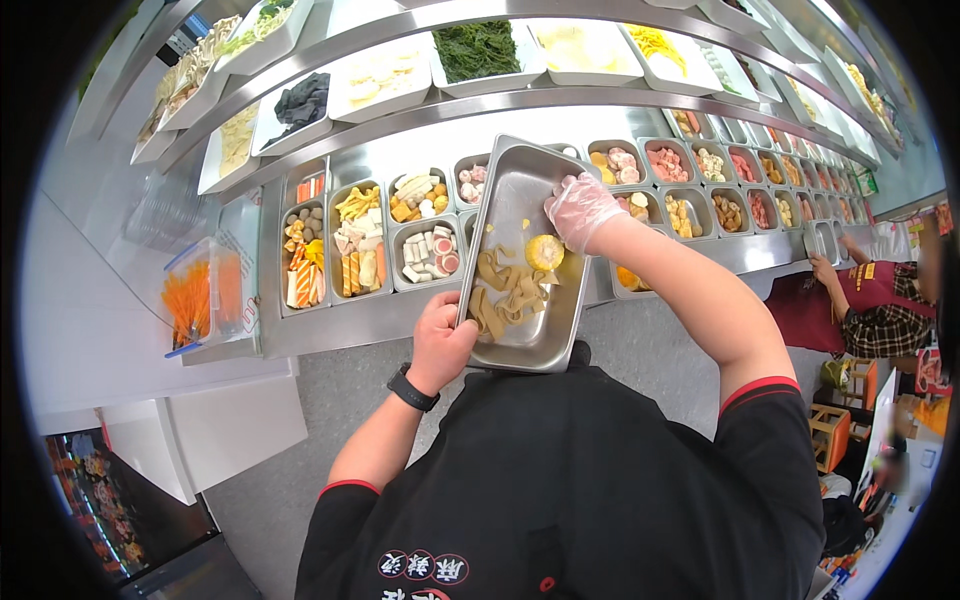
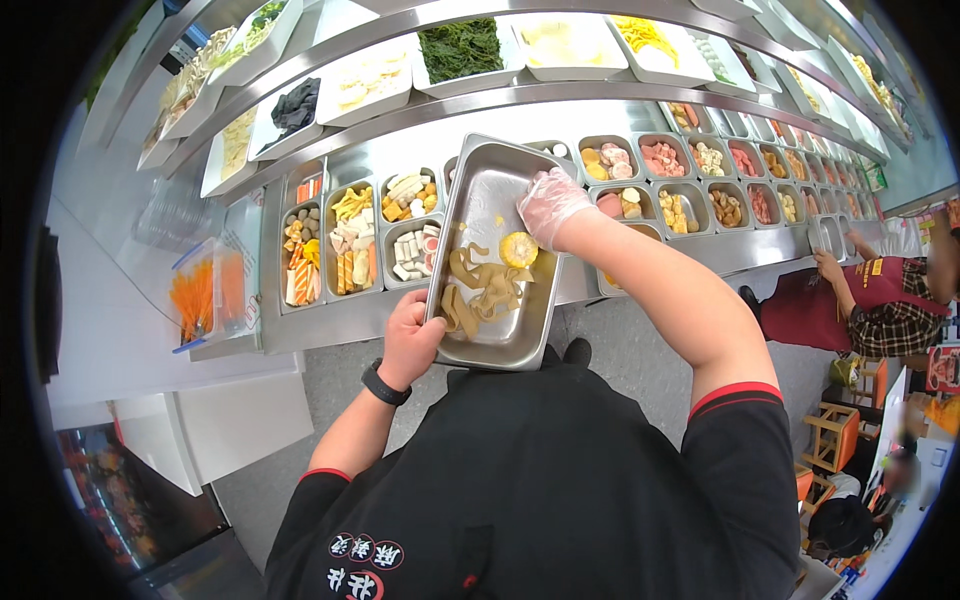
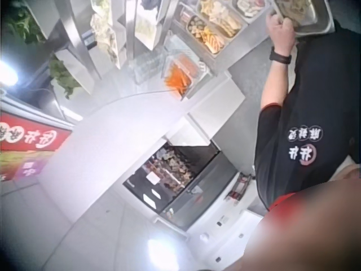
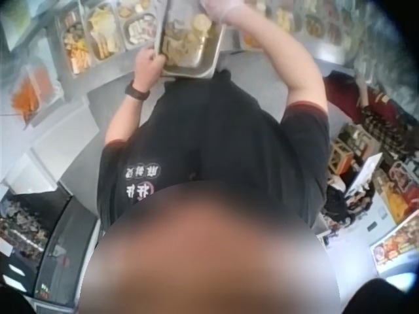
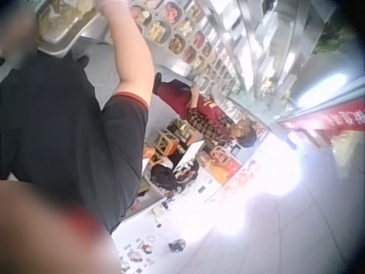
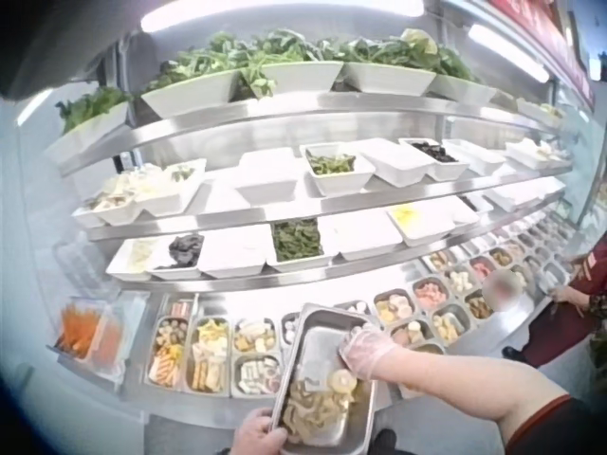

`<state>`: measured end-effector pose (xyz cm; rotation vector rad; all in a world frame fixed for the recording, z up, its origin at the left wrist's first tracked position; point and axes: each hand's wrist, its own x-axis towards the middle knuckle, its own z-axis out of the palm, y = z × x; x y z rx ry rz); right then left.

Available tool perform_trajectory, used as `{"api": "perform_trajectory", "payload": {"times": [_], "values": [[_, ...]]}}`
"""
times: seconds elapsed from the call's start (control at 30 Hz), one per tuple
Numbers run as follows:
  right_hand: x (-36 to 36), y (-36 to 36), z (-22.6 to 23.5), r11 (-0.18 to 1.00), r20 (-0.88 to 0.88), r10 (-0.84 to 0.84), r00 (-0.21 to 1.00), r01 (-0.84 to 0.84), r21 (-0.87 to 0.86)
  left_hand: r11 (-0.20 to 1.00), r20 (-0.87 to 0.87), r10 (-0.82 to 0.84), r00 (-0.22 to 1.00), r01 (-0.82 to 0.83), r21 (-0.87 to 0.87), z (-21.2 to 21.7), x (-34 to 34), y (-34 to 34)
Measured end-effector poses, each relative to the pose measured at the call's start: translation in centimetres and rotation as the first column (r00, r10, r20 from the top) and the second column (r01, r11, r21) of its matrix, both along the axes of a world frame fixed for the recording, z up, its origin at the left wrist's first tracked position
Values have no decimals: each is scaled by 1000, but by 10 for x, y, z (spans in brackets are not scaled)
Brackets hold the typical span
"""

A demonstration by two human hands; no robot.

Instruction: The person assembles food trays by selecting various items from a refrigerated display and placing them into metal trays. They handle items such as meatballs, tofu, and sliced eggs, arranging them neatly before handing the trays to a coworker.

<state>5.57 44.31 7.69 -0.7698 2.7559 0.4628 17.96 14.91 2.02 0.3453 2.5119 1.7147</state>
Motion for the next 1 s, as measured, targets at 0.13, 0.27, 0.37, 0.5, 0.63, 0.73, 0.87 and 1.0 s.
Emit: {"api": "perform_trajectory", "payload": {"times": [0.13,0.27,0.37,0.5,0.63,0.73,0.87,1.0], "values": [[-2,-14,12,994,43,21,999,-25,110,999,18,-36,999,36,38,4,-11,-9],[4,-16,38,964,189,-108,976,56,259,993,54,-116,992,113,43,9,-29,-18],[43,19,52,977,318,-204,926,170,132,985,51,-169,984,168,31,8,-44,-20],[172,93,9,953,779,-287,557,86,289,980,42,-196,980,194,44,1,-59,-19],[339,156,-74,880,847,-459,269,271,391,973,74,-227,971,223,54,-10,-69,-21],[414,174,-120,931,924,-331,189,-91,352,973,113,-229,967,224,54,-18,-73,-23],[420,159,-126,813,774,-580,254,247,528,971,146,-239,960,233,57,-24,-83,-23],[316,119,-91,674,366,-717,593,724,148,962,178,-274,945,266,67,-25,-91,-19]]}}
